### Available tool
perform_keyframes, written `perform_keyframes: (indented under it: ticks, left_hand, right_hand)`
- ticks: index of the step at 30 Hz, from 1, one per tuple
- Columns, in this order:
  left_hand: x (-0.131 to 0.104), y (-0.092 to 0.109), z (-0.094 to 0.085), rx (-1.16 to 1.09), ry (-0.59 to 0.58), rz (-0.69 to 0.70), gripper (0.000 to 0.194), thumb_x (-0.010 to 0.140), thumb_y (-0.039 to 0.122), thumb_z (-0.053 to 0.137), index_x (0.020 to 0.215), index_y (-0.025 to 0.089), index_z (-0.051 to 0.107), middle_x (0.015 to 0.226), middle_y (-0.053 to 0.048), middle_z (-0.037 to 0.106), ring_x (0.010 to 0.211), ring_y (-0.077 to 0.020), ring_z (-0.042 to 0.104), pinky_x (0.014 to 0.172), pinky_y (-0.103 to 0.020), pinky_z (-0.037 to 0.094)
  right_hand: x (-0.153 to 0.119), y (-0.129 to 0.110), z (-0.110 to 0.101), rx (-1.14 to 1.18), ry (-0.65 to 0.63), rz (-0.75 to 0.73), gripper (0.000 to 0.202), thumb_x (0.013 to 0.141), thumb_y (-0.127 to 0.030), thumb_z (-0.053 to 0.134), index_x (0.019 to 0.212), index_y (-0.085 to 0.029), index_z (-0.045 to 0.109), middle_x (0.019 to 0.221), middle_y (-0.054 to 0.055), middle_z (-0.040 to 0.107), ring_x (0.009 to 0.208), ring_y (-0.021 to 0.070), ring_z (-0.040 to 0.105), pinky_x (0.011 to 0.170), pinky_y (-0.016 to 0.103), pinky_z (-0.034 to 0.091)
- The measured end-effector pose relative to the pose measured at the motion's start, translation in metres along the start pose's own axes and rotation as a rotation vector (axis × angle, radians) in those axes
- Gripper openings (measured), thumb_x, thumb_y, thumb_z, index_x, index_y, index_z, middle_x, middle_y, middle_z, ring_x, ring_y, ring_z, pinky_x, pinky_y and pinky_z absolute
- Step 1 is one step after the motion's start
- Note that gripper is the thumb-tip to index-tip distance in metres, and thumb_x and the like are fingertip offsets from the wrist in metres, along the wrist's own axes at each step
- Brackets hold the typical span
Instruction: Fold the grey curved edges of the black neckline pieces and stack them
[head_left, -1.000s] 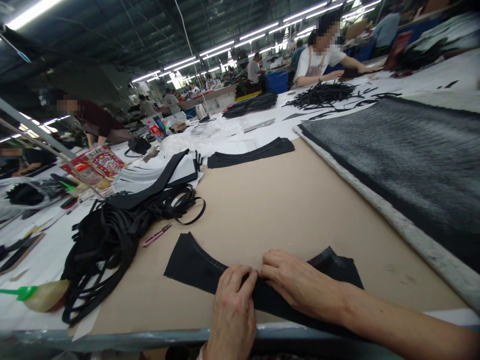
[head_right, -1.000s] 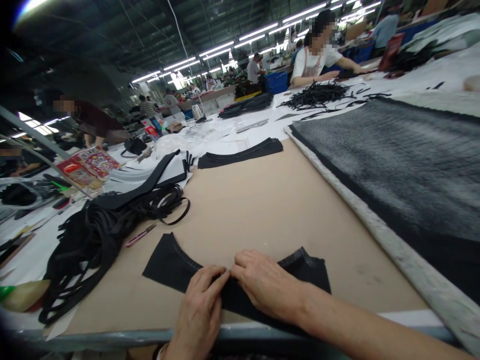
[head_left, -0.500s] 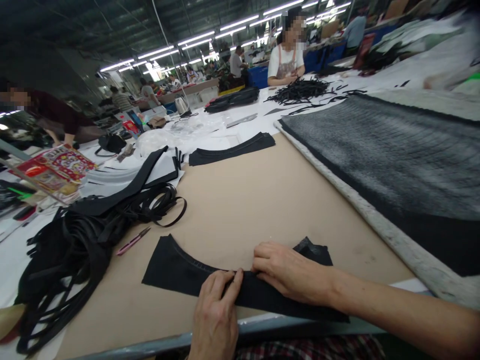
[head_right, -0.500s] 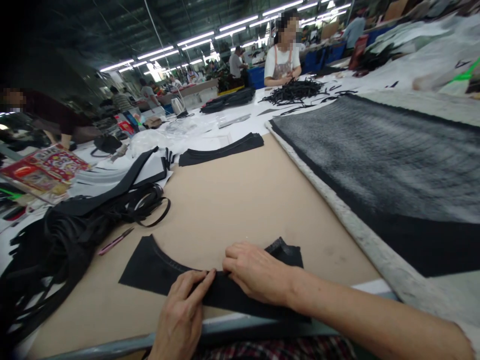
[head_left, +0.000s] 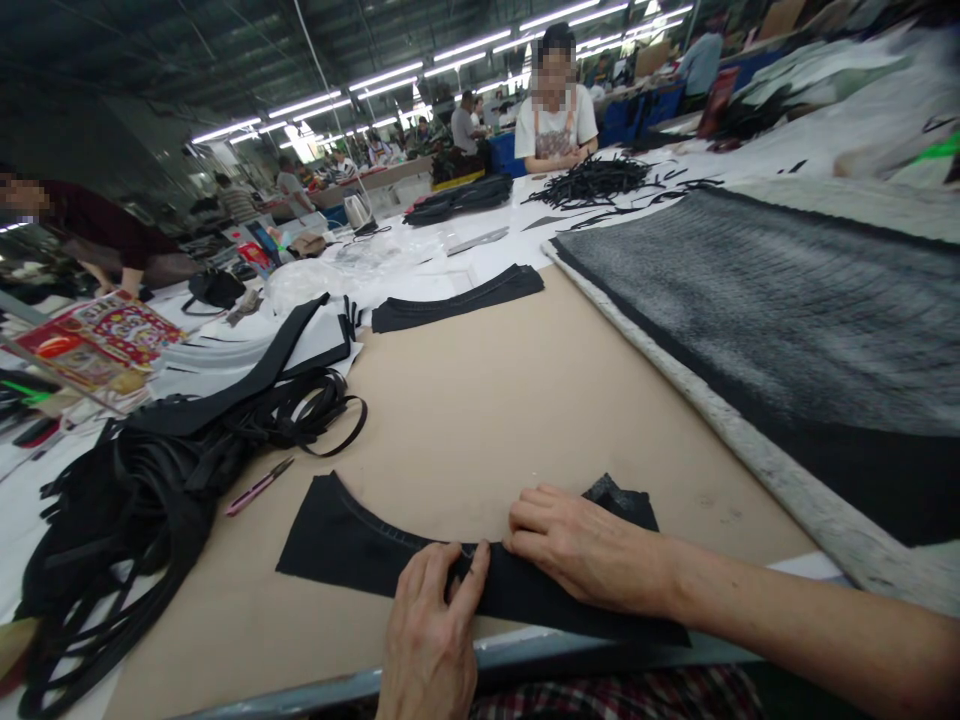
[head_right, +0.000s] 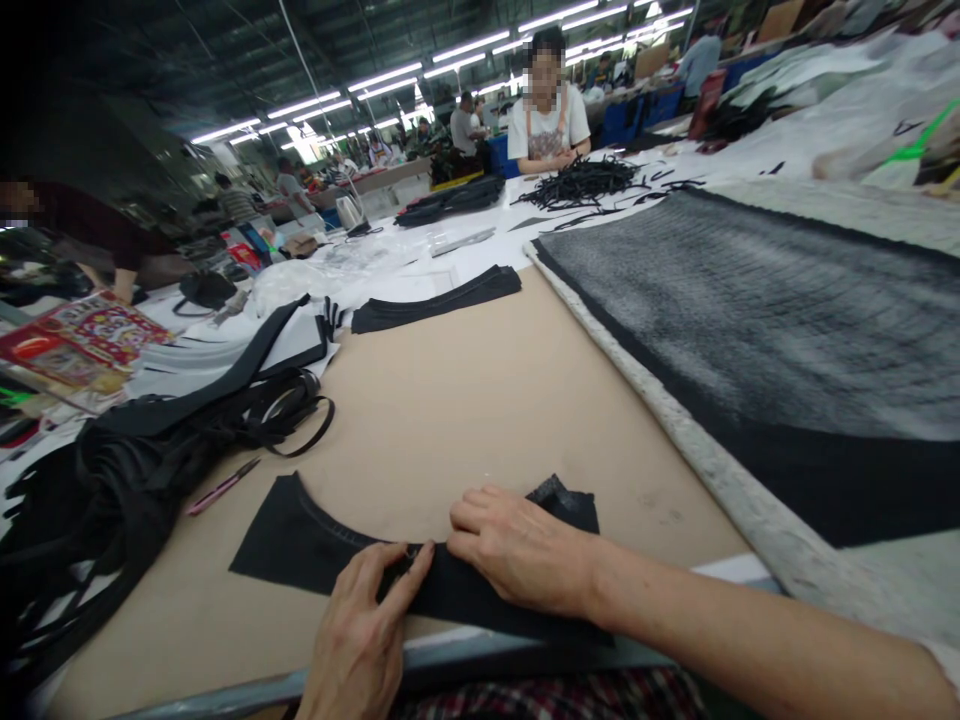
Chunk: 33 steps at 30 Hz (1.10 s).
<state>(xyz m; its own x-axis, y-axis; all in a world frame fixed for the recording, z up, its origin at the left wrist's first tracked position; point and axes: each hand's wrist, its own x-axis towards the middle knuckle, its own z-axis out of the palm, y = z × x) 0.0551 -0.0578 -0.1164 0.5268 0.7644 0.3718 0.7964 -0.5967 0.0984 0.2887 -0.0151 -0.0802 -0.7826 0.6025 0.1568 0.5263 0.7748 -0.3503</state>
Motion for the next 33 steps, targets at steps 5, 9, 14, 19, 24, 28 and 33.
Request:
perform_keyframes:
  ticks: [5, 9, 14, 19, 24, 28, 33]
  left_hand:
    - [0.002, -0.004, 0.002, -0.084, -0.041, 0.102, 0.057, 0.078, 0.0, 0.038, 0.132, 0.017, 0.05, 0.121, -0.011, 0.055, 0.114, -0.0209, 0.049, 0.094, -0.035, 0.049]
    - [0.006, -0.003, 0.002, -0.13, -0.076, 0.093, 0.056, 0.079, 0.0, 0.037, 0.131, 0.016, 0.051, 0.116, -0.01, 0.058, 0.109, -0.0194, 0.051, 0.093, -0.033, 0.05]
    - [0.011, 0.004, 0.001, -0.003, -0.005, 0.187, 0.054, 0.079, 0.001, 0.037, 0.129, 0.013, 0.053, 0.11, -0.011, 0.061, 0.105, -0.0217, 0.053, 0.09, -0.035, 0.05]
    - [0.017, 0.005, -0.002, 0.095, 0.05, 0.274, 0.045, 0.082, 0.003, 0.037, 0.122, 0.01, 0.057, 0.104, -0.012, 0.063, 0.101, -0.0235, 0.055, 0.088, -0.037, 0.049]
    - [0.022, 0.007, 0.0, -0.042, -0.007, 0.159, 0.044, 0.084, 0.005, 0.038, 0.124, 0.015, 0.055, 0.113, -0.01, 0.06, 0.103, -0.0208, 0.056, 0.088, -0.035, 0.05]
    - [0.025, 0.019, 0.009, -0.23, 0.03, -0.023, 0.042, 0.087, 0.005, 0.037, 0.126, 0.016, 0.049, 0.108, -0.009, 0.061, 0.1, -0.0177, 0.058, 0.085, -0.032, 0.052]
    - [0.026, 0.024, 0.014, -0.254, 0.019, -0.073, 0.037, 0.089, 0.011, 0.042, 0.125, 0.018, 0.05, 0.103, -0.008, 0.063, 0.094, -0.0191, 0.06, 0.081, -0.034, 0.054]
  right_hand:
    - [-0.001, 0.001, 0.001, -0.022, -0.001, -0.017, 0.022, 0.094, -0.013, 0.039, 0.09, -0.015, 0.061, 0.088, 0.007, 0.057, 0.083, 0.0177, 0.047, 0.076, 0.031, 0.037]
    - [-0.002, 0.001, 0.001, -0.034, -0.002, -0.012, 0.022, 0.094, -0.014, 0.039, 0.094, -0.016, 0.061, 0.089, 0.006, 0.056, 0.082, 0.0174, 0.045, 0.077, 0.032, 0.035]
    - [0.0, 0.0, -0.001, -0.044, -0.008, -0.022, 0.022, 0.094, -0.014, 0.039, 0.093, -0.015, 0.061, 0.089, 0.006, 0.056, 0.08, 0.0172, 0.045, 0.077, 0.032, 0.034]
    - [-0.001, 0.001, -0.002, -0.056, 0.002, -0.029, 0.021, 0.094, -0.015, 0.04, 0.089, -0.016, 0.061, 0.088, 0.005, 0.057, 0.08, 0.0167, 0.044, 0.078, 0.032, 0.034]
    - [-0.002, 0.001, -0.001, -0.066, 0.007, -0.026, 0.02, 0.094, -0.015, 0.04, 0.09, -0.016, 0.059, 0.087, 0.005, 0.056, 0.078, 0.0168, 0.045, 0.078, 0.032, 0.034]
    - [-0.003, 0.001, -0.001, -0.035, 0.028, 0.019, 0.015, 0.092, -0.015, 0.041, 0.096, -0.015, 0.056, 0.089, 0.006, 0.058, 0.082, 0.0176, 0.048, 0.079, 0.032, 0.035]
    - [-0.007, 0.005, -0.005, 0.024, 0.035, 0.068, 0.007, 0.089, -0.018, 0.05, 0.093, -0.016, 0.055, 0.09, 0.005, 0.059, 0.084, 0.0179, 0.05, 0.08, 0.031, 0.036]
